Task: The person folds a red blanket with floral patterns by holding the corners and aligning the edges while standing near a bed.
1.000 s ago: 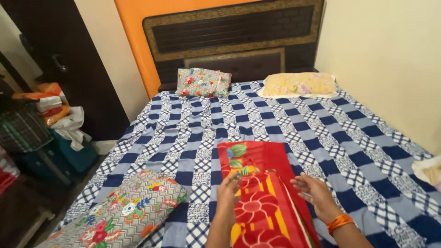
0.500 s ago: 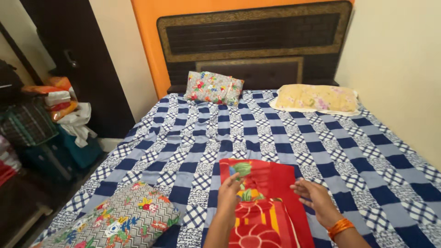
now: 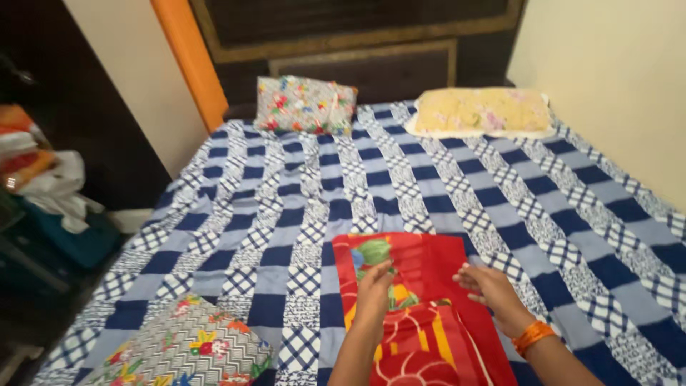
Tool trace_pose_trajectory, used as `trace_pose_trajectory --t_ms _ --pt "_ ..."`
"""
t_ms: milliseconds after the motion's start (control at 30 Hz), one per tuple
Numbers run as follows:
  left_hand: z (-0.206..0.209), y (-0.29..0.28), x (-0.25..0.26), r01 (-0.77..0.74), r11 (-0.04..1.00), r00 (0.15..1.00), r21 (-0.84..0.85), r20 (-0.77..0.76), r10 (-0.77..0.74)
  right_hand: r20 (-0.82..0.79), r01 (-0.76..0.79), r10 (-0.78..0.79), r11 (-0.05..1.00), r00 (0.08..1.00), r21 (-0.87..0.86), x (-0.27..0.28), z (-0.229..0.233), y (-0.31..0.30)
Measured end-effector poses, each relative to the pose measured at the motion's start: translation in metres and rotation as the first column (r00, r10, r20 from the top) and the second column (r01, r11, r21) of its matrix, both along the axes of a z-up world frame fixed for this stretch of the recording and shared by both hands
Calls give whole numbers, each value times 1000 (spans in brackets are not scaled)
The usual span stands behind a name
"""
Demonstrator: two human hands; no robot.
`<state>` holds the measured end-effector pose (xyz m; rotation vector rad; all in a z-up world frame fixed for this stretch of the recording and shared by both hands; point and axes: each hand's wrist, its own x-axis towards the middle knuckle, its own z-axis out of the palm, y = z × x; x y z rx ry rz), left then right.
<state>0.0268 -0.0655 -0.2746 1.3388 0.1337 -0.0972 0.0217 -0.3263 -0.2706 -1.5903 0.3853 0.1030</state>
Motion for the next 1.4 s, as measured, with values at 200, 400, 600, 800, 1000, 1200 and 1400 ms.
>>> trace_pose_trajectory --t_ms 200,400,600,800,1000,1200,1400 --pt "-56 -8 32 51 998 998 46 -24 -50 -49 -32 30 999 998 -33 20 -63 -2" --pt "-148 -20 59 73 996 997 58 -23 -72 -137 -67 56 995 989 -74 24 -128 3" --pt "-189 -37 68 118 989 990 91 -94 -110 -124 -89 52 948 991 -306 29 -168 2" --pt "-185 -32 64 144 859 984 491 17 -175 8 -54 89 672 996 -738 38 -209 -8" --pt "-178 -24 59 353 422 917 835 -219 -333 -14 -102 154 581 988 -808 26 -245 -8" --pt "-190 -26 44 347 384 921 856 -232 -315 -54 -77 55 790 997 -608 4 -220 11" --pt "-180 -16 35 341 523 930 781 -200 -309 -297 -236 202 968 933 -81 -19 -194 37"
